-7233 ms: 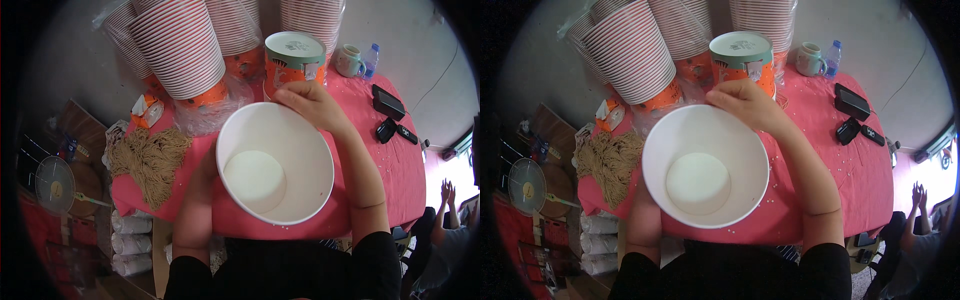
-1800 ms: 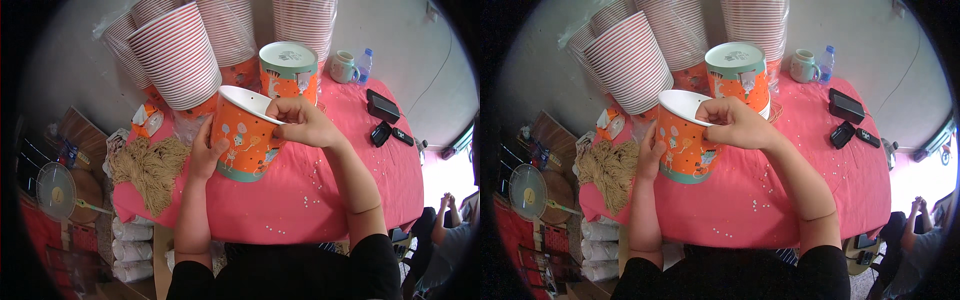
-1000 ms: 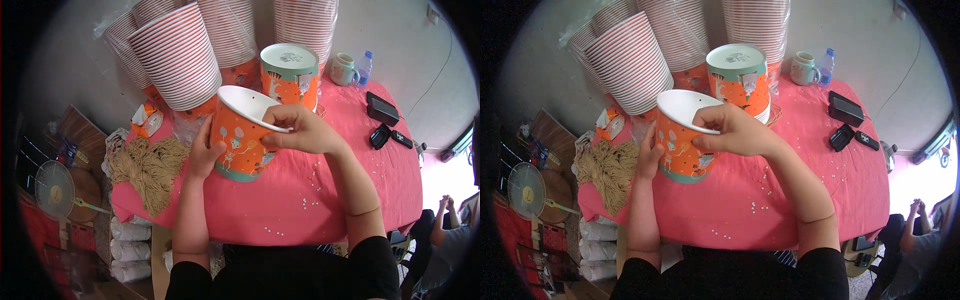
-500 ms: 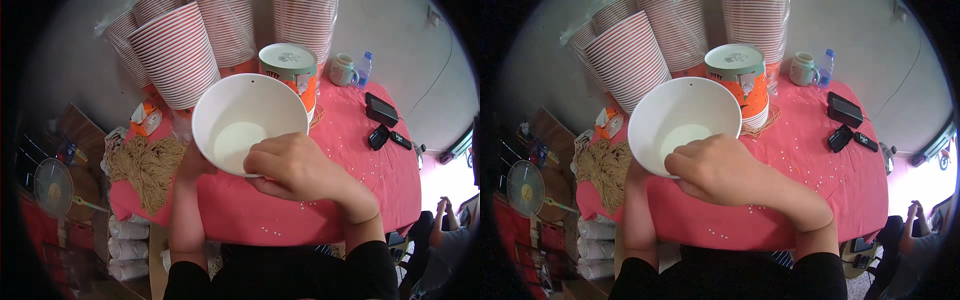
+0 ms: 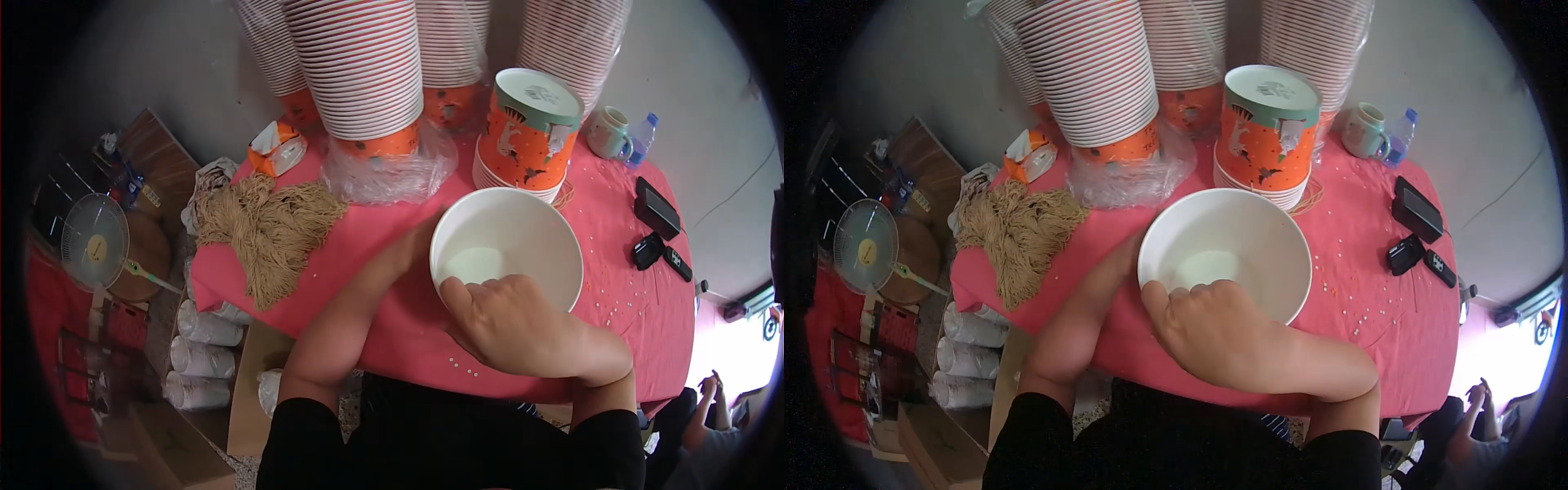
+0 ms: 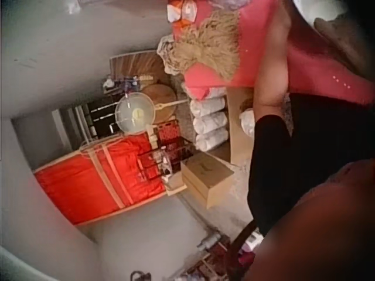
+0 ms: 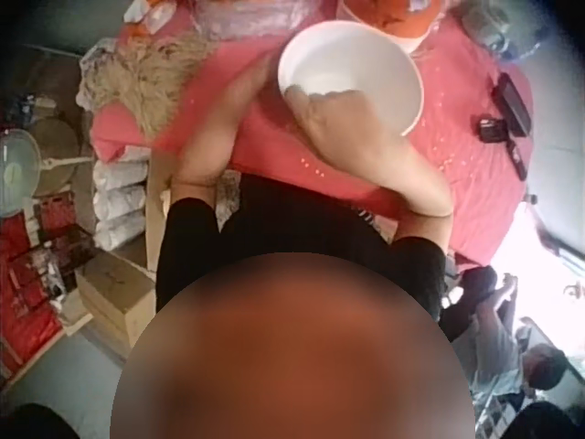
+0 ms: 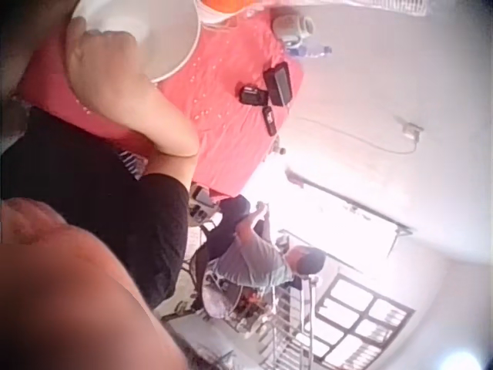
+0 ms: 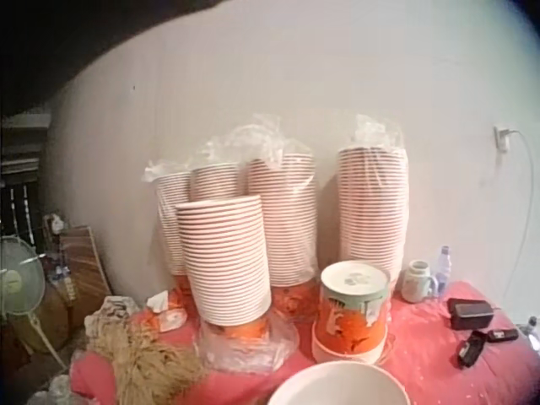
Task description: The recorder is placing rubber bands around large paper tubs as part of a packaging process.
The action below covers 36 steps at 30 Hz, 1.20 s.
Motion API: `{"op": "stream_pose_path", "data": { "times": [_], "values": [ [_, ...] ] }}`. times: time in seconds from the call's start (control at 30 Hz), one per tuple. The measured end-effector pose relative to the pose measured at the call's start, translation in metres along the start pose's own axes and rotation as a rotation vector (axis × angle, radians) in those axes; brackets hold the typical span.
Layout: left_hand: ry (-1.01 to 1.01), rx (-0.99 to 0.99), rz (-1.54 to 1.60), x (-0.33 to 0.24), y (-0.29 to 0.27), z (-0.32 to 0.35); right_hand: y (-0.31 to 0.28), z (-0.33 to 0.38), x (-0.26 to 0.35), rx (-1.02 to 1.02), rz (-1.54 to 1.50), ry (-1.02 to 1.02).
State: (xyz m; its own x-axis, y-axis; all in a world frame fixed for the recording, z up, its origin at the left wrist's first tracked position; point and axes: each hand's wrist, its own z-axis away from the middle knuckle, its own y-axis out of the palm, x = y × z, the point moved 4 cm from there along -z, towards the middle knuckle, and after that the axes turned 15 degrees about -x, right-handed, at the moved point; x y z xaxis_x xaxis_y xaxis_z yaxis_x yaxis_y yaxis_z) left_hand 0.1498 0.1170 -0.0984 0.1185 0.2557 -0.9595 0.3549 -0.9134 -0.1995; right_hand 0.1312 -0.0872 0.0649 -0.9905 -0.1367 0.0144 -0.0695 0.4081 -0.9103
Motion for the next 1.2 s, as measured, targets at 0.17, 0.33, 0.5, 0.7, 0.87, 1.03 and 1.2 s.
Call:
{"op": "stream_pose_path", "data": {
  "times": [0.17, 0.33, 0.5, 0.7, 0.87, 1.03, 1.2],
  "values": [
    [-0.143, -0.244, 0.364, -0.047, -0.012, 0.012, 0.007, -0.004, -0.007, -0.018, -0.158, 0.035],
    [0.051, -0.633, -0.447, -0.079, -0.079, 0.037, -0.002, -0.008, -0.015, -0.073, -0.32, 0.096],
    [0.069, -0.738, -0.837, -0.074, -0.164, 0.077, -0.019, -0.004, -0.017, -0.099, -0.329, 0.086],
    [0.22, -0.641, -1.202, -0.072, -0.156, 0.072, -0.029, 0.008, -0.027, 0.055, -0.297, 0.104],
    [0.135, -0.627, -1.315, -0.049, -0.151, 0.055, -0.028, 0.009, -0.022, 0.064, -0.31, 0.01],
    [0.117, -0.678, -1.393, -0.035, -0.154, 0.057, -0.027, 0.011, -0.02, 0.116, -0.33, 0.024],
    [0.102, -0.777, -0.696, -0.055, -0.143, 0.066, -0.028, 0.014, -0.027, 0.079, -0.309, 0.003]
  ]
}}
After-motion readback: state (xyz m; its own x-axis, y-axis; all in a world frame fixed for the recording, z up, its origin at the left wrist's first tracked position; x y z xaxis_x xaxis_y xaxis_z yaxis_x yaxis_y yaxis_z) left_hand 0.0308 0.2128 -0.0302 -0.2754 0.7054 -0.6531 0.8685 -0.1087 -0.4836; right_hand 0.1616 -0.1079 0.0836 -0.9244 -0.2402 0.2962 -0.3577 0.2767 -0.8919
